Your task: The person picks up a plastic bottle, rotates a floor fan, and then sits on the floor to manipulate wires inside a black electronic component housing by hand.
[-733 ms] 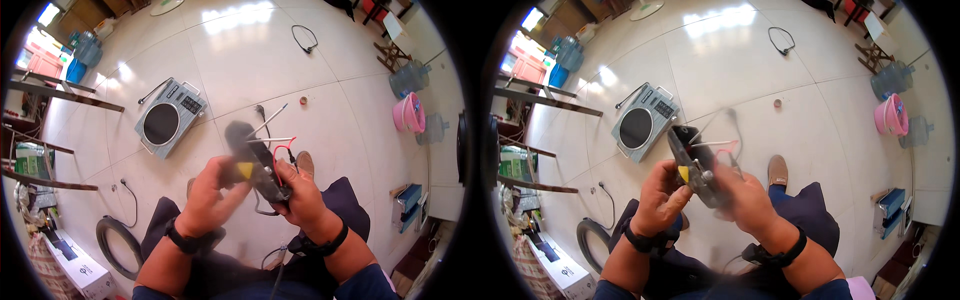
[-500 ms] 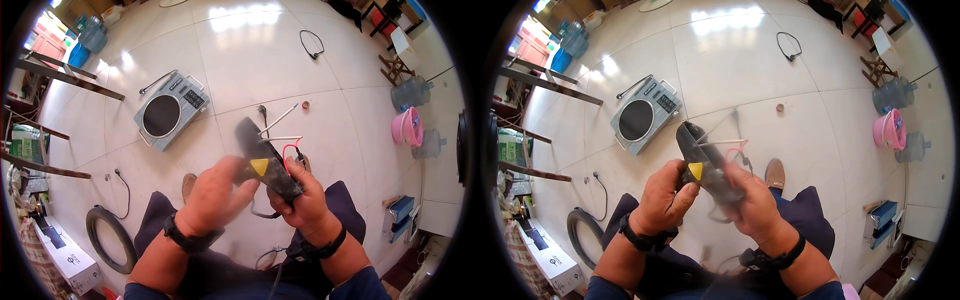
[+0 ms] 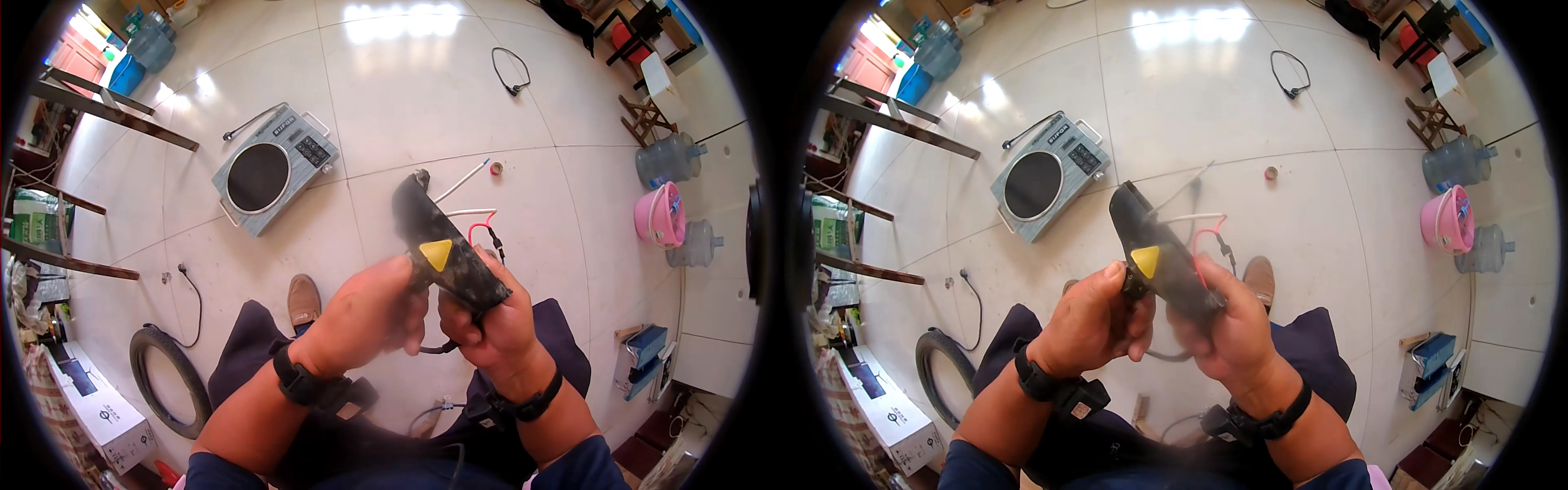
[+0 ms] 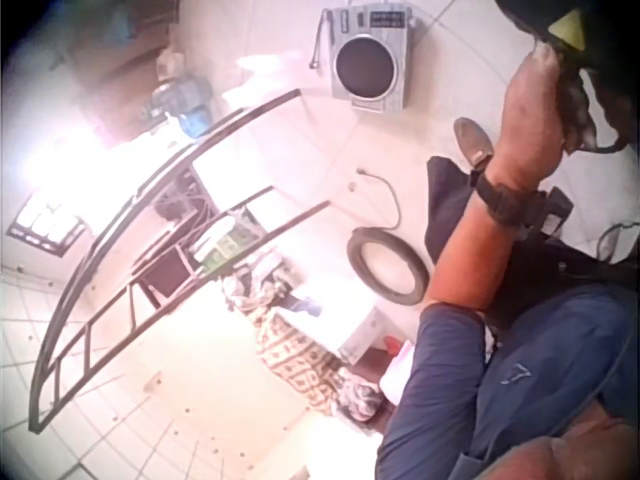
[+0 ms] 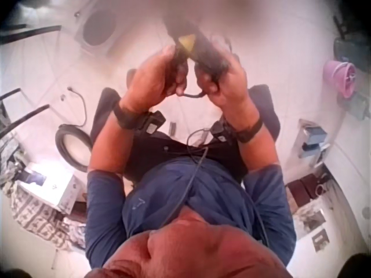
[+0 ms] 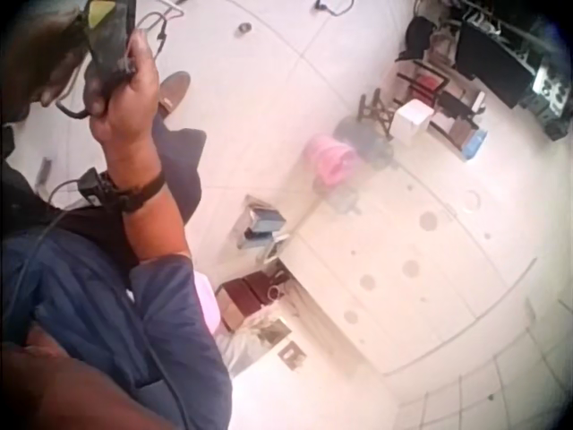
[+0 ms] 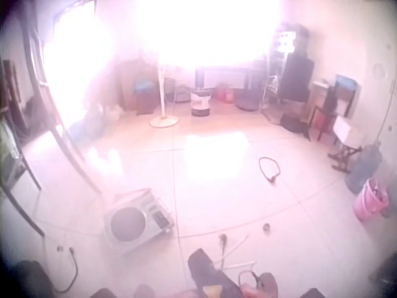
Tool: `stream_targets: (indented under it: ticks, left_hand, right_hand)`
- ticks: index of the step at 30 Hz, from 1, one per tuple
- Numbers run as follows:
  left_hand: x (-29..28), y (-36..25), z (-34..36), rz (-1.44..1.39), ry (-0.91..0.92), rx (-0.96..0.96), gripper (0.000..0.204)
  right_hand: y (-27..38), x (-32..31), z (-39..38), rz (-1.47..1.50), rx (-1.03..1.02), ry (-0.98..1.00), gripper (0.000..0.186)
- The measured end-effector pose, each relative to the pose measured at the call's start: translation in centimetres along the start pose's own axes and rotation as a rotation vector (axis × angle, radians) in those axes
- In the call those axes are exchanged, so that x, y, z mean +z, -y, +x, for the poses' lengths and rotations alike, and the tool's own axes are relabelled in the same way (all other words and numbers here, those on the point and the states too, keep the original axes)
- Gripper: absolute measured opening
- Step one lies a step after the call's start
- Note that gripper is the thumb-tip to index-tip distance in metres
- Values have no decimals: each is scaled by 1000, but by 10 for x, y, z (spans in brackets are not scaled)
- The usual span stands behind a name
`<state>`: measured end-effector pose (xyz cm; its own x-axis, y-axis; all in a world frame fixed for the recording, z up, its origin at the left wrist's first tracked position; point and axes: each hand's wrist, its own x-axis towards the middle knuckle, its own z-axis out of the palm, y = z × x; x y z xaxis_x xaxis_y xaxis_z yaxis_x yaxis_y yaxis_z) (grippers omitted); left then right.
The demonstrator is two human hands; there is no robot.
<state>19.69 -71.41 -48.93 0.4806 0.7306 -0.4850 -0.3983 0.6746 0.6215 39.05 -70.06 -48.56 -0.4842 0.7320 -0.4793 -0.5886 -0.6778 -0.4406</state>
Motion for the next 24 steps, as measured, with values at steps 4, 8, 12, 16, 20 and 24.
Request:
stream_targets:
  ticks: [4,8,12,16,20,24]
  left_hand:
    - [3,0,-1,134,-39,89,51]
    - [4,-7,-5,456,-85,295,42]
    - [-9,8,2,754,-191,574,27]
    - [-4,3,1,1019,-292,718,30]
    - [-5,3,4,1143,-352,947,33]
    - [-8,4,-1,1093,-329,817,27]
  right_hand:
    - [2,4,2,-17,17,-126,41]
    - [3,3,3,-31,45,-132,42]
    - [1,5,2,-38,47,-126,42]
    - [0,5,3,24,71,-172,41]
    - [-2,0,4,53,104,-129,40]
    - [-3,5,2,-68,11,-127,36]
